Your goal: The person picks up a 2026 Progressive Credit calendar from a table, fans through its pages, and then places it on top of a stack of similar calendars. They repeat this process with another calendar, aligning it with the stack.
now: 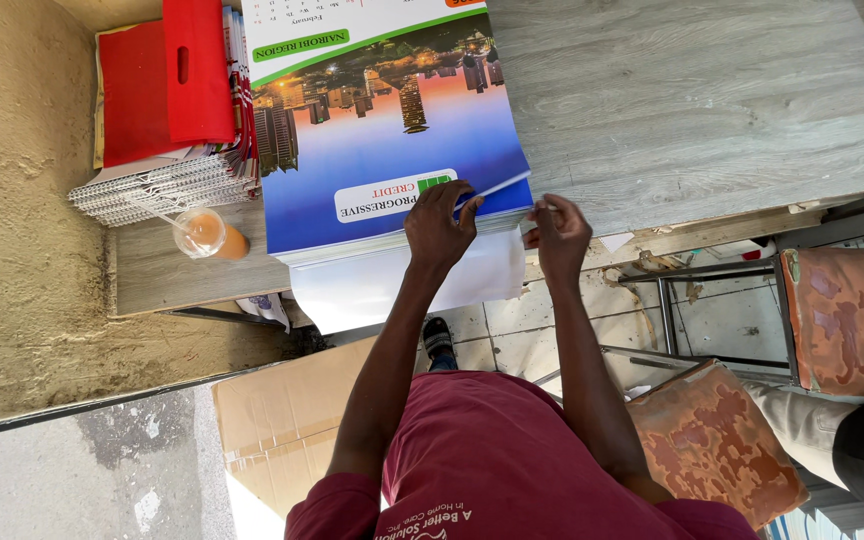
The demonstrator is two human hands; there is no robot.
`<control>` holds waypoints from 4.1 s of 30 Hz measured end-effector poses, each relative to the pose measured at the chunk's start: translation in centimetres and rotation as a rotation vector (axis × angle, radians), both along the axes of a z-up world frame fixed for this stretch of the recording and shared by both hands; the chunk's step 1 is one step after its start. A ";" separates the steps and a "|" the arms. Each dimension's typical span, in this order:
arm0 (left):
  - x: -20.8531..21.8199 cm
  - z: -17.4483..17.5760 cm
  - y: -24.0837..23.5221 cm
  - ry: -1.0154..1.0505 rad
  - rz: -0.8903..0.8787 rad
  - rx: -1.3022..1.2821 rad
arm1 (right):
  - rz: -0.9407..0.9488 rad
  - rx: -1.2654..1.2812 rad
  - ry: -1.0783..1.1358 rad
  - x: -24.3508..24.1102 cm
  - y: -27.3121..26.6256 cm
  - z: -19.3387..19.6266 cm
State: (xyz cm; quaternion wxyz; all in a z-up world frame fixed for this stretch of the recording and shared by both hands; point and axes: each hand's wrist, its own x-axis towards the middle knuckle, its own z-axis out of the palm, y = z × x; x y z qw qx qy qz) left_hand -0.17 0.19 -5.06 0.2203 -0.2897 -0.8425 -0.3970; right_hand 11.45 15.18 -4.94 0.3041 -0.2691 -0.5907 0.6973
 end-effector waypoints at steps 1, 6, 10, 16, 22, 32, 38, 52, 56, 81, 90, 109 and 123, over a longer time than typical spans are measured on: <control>-0.1 -0.1 0.0 0.002 0.002 0.002 | 0.002 0.002 0.002 -0.1 0.2 -0.3; -1.1 -1.8 0.4 0.186 0.113 -0.105 | 0.151 1.030 0.048 -1.7 0.0 2.3; -1.0 -0.6 -0.4 0.337 0.032 -0.197 | 0.320 1.123 -0.023 -4.6 0.7 0.2; -3.0 -1.8 -2.3 0.414 0.177 -0.278 | 0.289 0.832 -0.036 -6.7 0.9 2.9; -4.9 -1.2 -1.7 0.385 0.392 -0.051 | 0.436 1.143 0.113 -16.3 2.7 -1.5; -4.4 5.4 -2.5 0.329 0.368 0.160 | 0.254 1.483 -0.121 -25.3 1.5 -5.1; -4.5 6.0 -2.4 0.326 0.301 0.165 | 0.224 1.559 -0.077 -25.4 1.8 -5.0; -3.4 5.3 -2.1 0.303 0.357 0.279 | 0.277 1.551 -0.211 -28.8 2.4 -4.6; -3.7 5.9 -2.4 0.262 0.413 0.411 | 0.561 1.479 -0.770 -32.8 1.8 1.0; -3.1 3.3 -2.9 0.004 0.321 0.690 | 0.524 1.340 -0.330 -37.4 6.1 -6.2; -3.5 2.3 -2.4 0.177 0.349 0.346 | 0.589 0.835 0.226 -18.6 6.9 5.0; -1.4 -1.8 -2.7 0.289 0.161 -0.136 | 0.332 0.447 -0.191 2.1 -0.2 -0.6; -1.3 -2.4 -2.9 0.278 0.142 -0.153 | 0.235 0.470 -0.089 1.4 0.4 -1.8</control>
